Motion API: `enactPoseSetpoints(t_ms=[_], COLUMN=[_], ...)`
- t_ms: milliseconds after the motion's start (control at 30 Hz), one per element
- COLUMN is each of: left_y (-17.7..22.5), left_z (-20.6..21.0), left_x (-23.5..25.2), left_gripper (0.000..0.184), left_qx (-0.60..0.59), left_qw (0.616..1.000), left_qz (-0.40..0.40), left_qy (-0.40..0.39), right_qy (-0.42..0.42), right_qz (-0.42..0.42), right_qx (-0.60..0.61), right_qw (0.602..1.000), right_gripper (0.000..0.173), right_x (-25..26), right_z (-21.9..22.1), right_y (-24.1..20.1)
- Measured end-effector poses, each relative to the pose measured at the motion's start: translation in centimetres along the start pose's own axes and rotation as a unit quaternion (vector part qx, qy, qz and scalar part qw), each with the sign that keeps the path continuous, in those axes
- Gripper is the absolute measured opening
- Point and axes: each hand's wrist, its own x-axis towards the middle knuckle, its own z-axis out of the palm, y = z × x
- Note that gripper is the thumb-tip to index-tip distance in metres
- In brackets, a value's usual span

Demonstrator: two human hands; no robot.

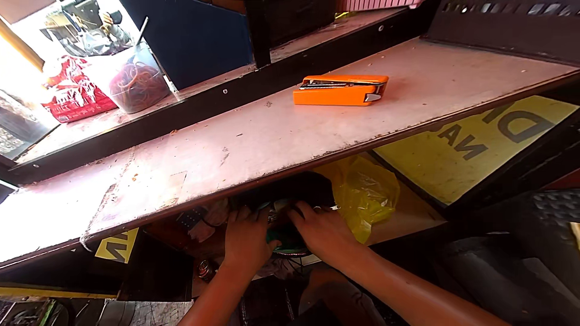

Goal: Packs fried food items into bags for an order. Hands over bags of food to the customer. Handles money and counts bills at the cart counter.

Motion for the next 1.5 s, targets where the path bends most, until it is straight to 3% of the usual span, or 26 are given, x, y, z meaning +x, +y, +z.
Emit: enactPoseSetpoints(t_ms=[267,467,500,600,667,833,933,1033,1133,1300,1500], left_y=[0.5,1.4,1.2,0.1,-0.7,-1.4,-1.6,-1.4,-0.5,0.9,1.2], left_z=[-0.2,-1.7,-1.7,-1.4,-0.8,0.2,0.3,0.3,0.0,-1.0,-1.0], left_x=[-0.3,0.1,0.1,-0.1,-0.5,-1.4,-1.6,-1.5,-1.6,-1.0,-0.9], left_gripper=[0.077,0.078,0.078,0.073,0.059,0.048,0.046,0.048,0.055,0.076,0.085], left_qx=[0.027,0.03,0.023,-0.039,-0.095,-0.124,-0.149,-0.138,-0.071,-0.026,-0.039], left_qw=[0.999,0.989,0.988,0.986,0.984,0.98,0.978,0.979,0.987,0.985,0.984], left_qz=[-0.014,-0.054,-0.056,-0.037,-0.011,0.016,0.015,0.015,0.023,-0.011,-0.036], left_qy=[-0.016,-0.133,-0.146,-0.158,-0.149,-0.157,-0.142,-0.146,-0.143,-0.172,-0.171], right_qy=[-0.076,-0.121,-0.098,0.107,0.13,0.057,-0.004,0.037,0.015,-0.002,-0.026], right_qz=[-0.072,-0.097,-0.099,-0.098,-0.072,-0.067,-0.06,-0.115,-0.145,-0.134,-0.131], right_qx=[0.028,0.065,0.092,0.156,0.154,0.11,0.126,0.121,0.081,0.061,0.044], right_qw=[0.994,0.986,0.986,0.977,0.977,0.99,0.99,0.985,0.986,0.989,0.99], right_gripper=[0.029,0.035,0.031,0.022,0.026,0.03,0.051,0.046,0.031,0.034,0.036], right_x=[-0.7,-1.3,-1.2,-0.1,0.9,1.3,0.7,0.0,-0.6,-1.2,-2.3], right_z=[0.3,-0.4,-0.6,-1.3,-2.0,-1.9,-2.1,-1.4,-0.9,-0.6,-0.8], right_y=[0.8,1.2,1.5,2.2,2.1,1.0,1.3,2.2,2.1,2.2,2.2])
